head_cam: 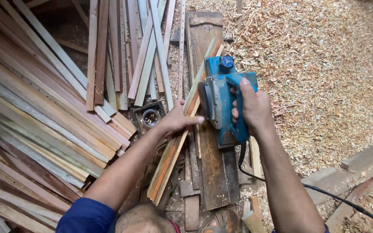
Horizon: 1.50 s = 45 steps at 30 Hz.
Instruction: Using an electric hand planer to smooth and thin multiple thin wooden strips in a workshop environment.
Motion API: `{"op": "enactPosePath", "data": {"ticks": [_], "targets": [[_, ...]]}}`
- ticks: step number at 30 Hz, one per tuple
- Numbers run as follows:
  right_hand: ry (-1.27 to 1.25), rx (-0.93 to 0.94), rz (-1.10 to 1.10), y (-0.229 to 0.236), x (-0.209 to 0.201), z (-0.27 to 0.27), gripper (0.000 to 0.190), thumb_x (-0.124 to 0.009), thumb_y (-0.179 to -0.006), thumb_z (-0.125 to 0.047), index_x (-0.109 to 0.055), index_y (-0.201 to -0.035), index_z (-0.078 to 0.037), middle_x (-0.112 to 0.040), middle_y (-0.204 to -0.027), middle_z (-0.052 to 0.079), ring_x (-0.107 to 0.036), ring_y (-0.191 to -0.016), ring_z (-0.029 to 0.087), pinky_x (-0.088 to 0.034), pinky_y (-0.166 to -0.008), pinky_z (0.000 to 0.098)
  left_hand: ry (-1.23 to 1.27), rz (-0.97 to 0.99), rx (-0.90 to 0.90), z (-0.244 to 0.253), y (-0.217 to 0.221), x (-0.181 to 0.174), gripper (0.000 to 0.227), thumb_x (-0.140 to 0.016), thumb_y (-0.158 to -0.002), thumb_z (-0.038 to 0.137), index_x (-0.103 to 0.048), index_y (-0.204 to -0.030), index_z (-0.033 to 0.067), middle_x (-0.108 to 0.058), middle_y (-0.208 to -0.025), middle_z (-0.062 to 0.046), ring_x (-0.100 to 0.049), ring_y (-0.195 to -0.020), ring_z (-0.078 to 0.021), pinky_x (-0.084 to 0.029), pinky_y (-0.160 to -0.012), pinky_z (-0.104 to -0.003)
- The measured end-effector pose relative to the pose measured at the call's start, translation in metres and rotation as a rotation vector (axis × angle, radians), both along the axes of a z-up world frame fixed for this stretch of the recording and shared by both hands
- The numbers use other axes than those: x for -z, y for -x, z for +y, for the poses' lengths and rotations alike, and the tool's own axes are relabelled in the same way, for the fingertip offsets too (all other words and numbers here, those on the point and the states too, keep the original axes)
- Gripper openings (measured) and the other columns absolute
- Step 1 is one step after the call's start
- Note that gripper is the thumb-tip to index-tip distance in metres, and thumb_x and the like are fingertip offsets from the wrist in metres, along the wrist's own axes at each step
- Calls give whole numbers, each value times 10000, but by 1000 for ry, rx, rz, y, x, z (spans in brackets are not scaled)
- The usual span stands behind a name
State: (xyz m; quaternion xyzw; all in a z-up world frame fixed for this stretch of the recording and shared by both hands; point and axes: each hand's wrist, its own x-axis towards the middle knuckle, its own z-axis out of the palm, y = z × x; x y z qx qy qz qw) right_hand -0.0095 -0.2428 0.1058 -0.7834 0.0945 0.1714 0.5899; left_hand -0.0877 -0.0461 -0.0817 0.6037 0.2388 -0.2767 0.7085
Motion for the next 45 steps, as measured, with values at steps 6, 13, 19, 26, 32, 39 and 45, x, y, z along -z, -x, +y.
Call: {"op": "enactPosePath", "data": {"ticks": [6,13,19,26,32,39,45], "targets": [[69,-6,26,0,-18,-5,611,-582,-1020,-524,-699,-932,69,-517,-523,135,-542,-344,217,-487,-331,368,-672,-256,94,-24,1,-31,513,-701,-730,157,-459,-1152,-6,-435,-1109,-209,-604,-1053,-563,-572,-866,-628],[-155,28,36,63,-84,-77,508,-505,-1063,-456,-645,-1089,31,-556,-656,45,-515,-415,118,-417,-357,248,-1544,-706,249,12,-54,-91,107,-623,-886,45,-592,-808,110,-516,-847,-73,-434,-781,-211,-371,-785,-362],[-88,135,62,112,-79,-115,537,-471,-1092,-440,-651,-1105,66,-570,-678,103,-527,-454,158,-407,-377,278,-1509,-1091,898,-31,-34,-89,378,-762,-814,270,-649,-1170,204,-659,-1189,-7,-515,-1252,-230,-125,-1223,-542],[-165,185,215,181,-47,-137,540,-503,-1030,-448,-650,-1097,67,-561,-685,118,-507,-449,178,-411,-388,322,-1196,-1171,1068,-76,-13,-42,420,-656,-864,147,-575,-1274,110,-429,-1574,-93,-249,-1522,-296,-36,-1271,-556],[-136,69,238,243,-23,-149,547,-523,-977,-422,-670,-1074,96,-575,-658,126,-535,-440,187,-432,-411,315,-1214,-1091,944,-43,-77,-50,469,-639,-909,200,-574,-1372,159,-337,-1639,9,-209,-1530,-257,6,-1258,-534],[-189,91,406,332,25,-191,355,-560,-961,-196,-667,-931,141,-625,-714,206,-532,-468,230,-426,-456,334,-1146,-1099,853,-41,-84,-25,338,-576,-980,226,-623,-1313,194,-360,-1628,28,-186,-1535,-249,35,-1255,-493],[-147,55,309,295,7,-145,390,-538,-976,-267,-662,-920,97,-608,-723,154,-544,-471,183,-435,-471,295,-1096,-1092,818,-41,-87,-27,320,-620,-946,127,-661,-1257,191,-413,-1605,30,-211,-1532,-240,29,-1256,-482]]}}
